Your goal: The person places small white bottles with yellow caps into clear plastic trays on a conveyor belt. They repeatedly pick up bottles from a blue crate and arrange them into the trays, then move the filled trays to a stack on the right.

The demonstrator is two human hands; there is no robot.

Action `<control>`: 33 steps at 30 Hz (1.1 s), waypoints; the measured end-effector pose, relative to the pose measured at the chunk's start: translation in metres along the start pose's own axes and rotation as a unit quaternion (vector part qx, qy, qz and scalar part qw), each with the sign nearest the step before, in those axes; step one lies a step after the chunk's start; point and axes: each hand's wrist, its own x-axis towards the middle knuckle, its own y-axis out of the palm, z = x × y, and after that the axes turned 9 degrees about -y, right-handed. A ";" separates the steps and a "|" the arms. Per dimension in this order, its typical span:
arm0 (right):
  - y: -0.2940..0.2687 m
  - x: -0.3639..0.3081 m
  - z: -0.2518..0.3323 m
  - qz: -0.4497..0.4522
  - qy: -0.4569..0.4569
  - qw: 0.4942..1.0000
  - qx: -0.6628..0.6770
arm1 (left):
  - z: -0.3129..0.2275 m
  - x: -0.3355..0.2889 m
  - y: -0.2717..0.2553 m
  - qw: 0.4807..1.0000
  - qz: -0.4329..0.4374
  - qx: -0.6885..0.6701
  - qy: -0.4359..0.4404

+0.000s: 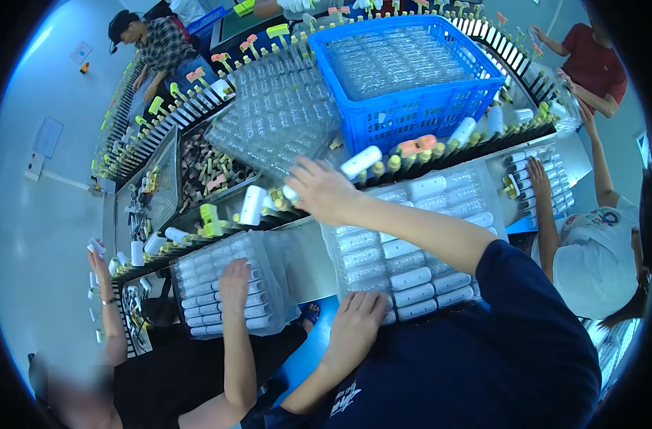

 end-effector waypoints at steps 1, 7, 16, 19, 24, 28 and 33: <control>0.001 -0.004 0.003 -0.024 -0.026 0.999 0.009 | -0.001 0.001 -0.001 1.000 0.019 0.019 -0.001; -0.089 -0.084 0.025 -0.037 -0.098 0.981 0.164 | -0.002 0.012 -0.030 0.999 0.014 -0.044 -0.007; -0.164 -0.248 0.036 -0.034 0.175 0.947 0.268 | 0.057 0.184 -0.009 0.884 -0.278 -0.308 -0.214; -0.172 -0.267 0.042 -0.082 0.224 0.934 0.265 | 0.068 0.211 -0.006 0.879 -0.341 -0.215 -0.253; -0.167 -0.289 0.041 -0.113 0.262 0.928 0.240 | 0.100 0.215 -0.025 0.913 -0.281 -0.133 -0.265; -0.157 -0.290 0.038 -0.078 0.251 0.931 0.254 | 0.127 0.206 -0.029 0.942 -0.219 0.079 -0.240; -0.161 -0.288 0.039 -0.057 0.234 0.938 0.248 | 0.144 0.182 -0.028 0.938 -0.223 0.145 -0.223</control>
